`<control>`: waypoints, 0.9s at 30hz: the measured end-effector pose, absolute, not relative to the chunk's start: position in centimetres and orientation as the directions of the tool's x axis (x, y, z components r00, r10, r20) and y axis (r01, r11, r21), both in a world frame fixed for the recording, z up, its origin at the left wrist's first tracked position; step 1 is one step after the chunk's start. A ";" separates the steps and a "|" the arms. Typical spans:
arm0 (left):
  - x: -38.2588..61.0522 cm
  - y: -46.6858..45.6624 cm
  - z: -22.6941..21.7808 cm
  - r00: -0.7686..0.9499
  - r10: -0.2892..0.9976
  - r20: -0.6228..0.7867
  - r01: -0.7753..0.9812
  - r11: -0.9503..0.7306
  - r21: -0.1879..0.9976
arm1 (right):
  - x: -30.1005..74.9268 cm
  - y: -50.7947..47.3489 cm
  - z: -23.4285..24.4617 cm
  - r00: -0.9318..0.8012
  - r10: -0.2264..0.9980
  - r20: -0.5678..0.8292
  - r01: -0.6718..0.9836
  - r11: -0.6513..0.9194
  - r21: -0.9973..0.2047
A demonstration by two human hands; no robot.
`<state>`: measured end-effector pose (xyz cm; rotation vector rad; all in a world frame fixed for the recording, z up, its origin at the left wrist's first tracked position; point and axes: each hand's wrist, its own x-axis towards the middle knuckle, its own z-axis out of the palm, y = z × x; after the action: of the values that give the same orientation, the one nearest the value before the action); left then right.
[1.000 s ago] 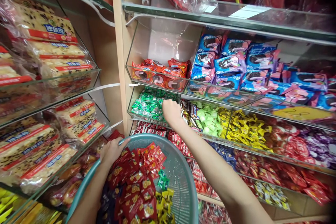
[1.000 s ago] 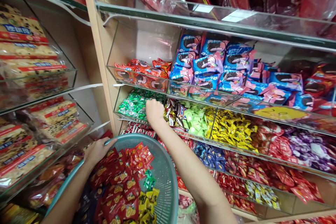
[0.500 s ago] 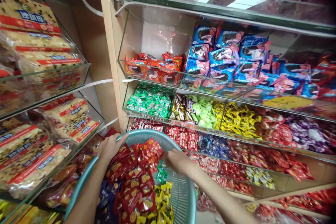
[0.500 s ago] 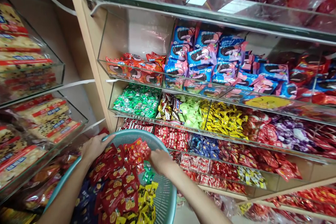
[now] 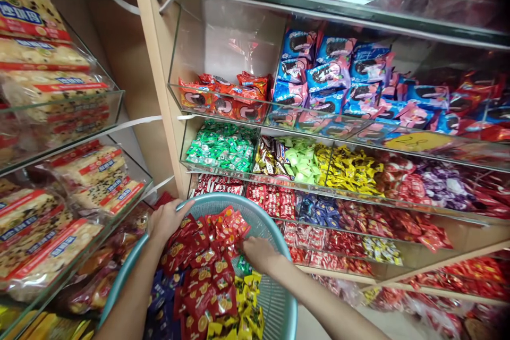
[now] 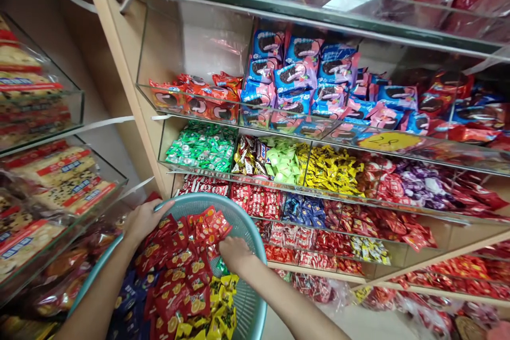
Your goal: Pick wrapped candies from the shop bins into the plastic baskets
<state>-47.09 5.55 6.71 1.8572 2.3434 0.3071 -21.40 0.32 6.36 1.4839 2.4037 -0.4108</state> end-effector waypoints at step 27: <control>-40.8 8.3 6.2 0.073 0.997 0.034 0.974 -0.078 0.214 | -19.0 -7.6 6.6 -0.189 0.841 -0.507 0.979 0.121 -0.163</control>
<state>-40.78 8.32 6.20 2.1978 2.0355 0.2585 -18.99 -7.57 6.63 1.7837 2.1129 -0.6767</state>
